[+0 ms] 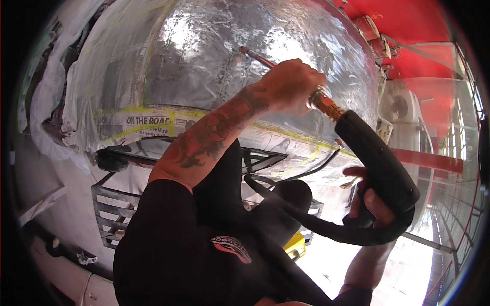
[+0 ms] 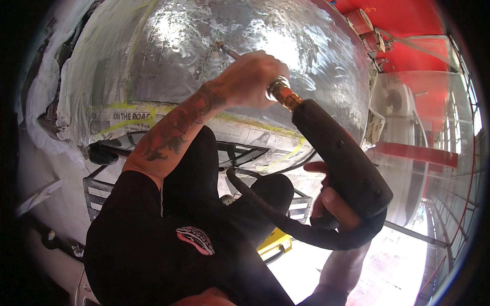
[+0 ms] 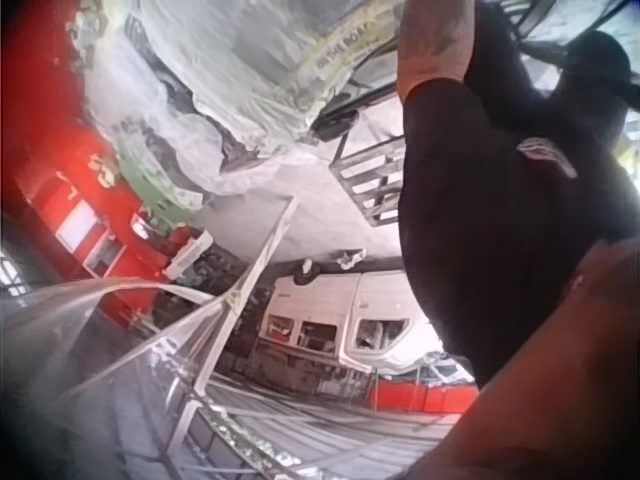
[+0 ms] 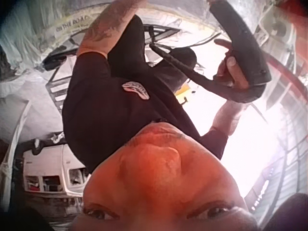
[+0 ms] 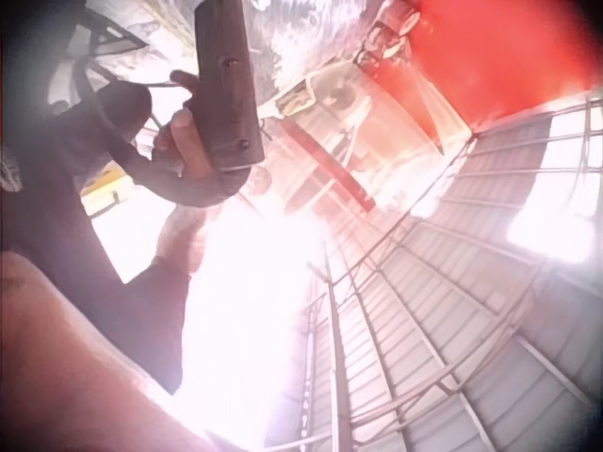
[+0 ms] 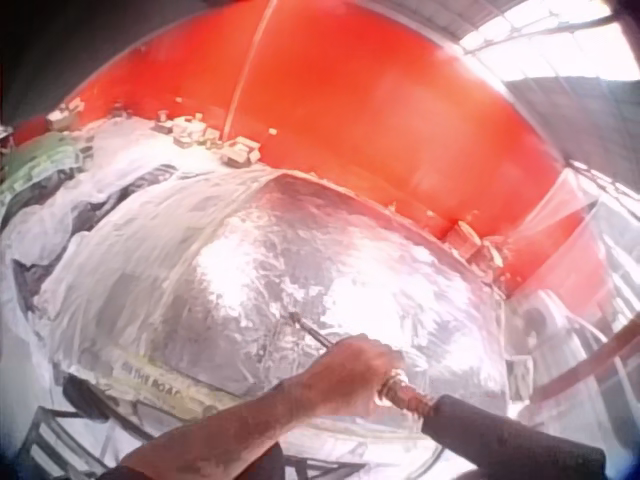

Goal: Using a specialized dent removal tool to pull a dent on a vehicle's roof.

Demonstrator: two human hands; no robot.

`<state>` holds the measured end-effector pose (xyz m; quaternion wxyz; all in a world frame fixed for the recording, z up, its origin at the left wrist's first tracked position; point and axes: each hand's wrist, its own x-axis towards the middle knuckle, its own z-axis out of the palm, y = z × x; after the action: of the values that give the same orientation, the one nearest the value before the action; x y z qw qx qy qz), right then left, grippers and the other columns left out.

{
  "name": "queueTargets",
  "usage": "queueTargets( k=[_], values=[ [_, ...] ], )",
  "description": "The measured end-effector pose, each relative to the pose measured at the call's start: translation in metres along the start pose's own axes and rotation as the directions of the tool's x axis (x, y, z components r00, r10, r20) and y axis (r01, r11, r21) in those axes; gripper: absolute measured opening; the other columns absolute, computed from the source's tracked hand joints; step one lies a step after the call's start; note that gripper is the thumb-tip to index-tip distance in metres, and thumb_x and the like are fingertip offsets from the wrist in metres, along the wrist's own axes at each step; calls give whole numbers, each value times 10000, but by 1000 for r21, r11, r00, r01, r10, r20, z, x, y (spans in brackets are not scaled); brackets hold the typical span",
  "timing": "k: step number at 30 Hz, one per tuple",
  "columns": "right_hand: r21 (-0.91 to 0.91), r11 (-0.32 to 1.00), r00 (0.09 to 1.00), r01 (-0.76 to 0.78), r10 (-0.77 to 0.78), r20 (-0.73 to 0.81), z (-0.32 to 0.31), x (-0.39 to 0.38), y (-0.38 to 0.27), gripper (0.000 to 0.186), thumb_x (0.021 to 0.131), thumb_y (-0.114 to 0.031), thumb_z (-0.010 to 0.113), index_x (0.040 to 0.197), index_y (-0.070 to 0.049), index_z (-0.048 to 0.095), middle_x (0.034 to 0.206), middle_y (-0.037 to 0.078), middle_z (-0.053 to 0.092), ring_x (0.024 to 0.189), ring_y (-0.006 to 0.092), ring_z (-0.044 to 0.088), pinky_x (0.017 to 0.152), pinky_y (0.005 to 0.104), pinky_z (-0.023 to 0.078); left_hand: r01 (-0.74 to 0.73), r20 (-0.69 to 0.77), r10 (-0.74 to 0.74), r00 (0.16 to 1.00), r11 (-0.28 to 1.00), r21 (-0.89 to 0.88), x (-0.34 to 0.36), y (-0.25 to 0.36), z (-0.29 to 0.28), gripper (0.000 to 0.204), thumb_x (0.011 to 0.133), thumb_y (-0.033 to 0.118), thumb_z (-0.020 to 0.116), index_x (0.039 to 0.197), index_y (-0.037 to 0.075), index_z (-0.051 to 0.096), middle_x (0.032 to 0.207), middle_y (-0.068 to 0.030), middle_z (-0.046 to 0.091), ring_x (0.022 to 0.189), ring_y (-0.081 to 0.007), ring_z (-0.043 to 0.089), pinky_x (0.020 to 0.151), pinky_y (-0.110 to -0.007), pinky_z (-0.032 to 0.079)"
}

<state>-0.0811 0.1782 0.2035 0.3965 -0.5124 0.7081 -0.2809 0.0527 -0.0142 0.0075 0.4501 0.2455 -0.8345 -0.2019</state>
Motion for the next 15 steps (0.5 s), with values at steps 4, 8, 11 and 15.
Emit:
queueTargets(
  k=[4, 8, 11, 15],
  values=[
    [348, 934, 988, 77, -24, -155, -18, -59, 78, 524, 789, -314, 756, 1098, 64, 566, 1047, 297, 642, 594, 180, 648, 523, 287, 530, -279, 76, 274, 959, 958, 70, 30, 51, 15, 212, 633, 118, 705, 785, 72, 564, 700, -59, 590, 718, -286, 623, 690, -424, 490],
    [394, 919, 995, 9, 32, -97, 11, -60, 122, 391, 828, -172, 719, 1143, 19, 587, 993, 167, 677, 693, 136, 640, 650, 271, 522, -367, 112, 360, 926, 929, 48, 32, 42, 44, 220, 642, 93, 702, 820, 74, 574, 791, -52, 595, 803, -259, 614, 739, -399, 485],
    [-32, 998, 996, 57, -59, -64, 22, -44, 183, 402, 830, -79, 697, 1211, -22, 583, 745, -4, 591, 702, 92, 572, 678, 256, 472, -402, 187, 395, 900, 916, 2, 26, 18, 68, 220, 654, 75, 697, 843, 71, 585, 853, -60, 604, 894, -253, 607, 846, -384, 483],
    [-439, 817, 849, 375, -492, -192, 55, -9, 206, 480, 794, -68, 632, 1256, 23, 534, 1118, 190, 569, 923, 322, 643, 753, 369, 527, -366, 400, 334, 854, 931, 3, 13, -10, 89, 168, 751, 53, 667, 901, 109, 617, 1008, -11, 637, 1129, -198, 561, 1109, -417, 354]
  ],
)
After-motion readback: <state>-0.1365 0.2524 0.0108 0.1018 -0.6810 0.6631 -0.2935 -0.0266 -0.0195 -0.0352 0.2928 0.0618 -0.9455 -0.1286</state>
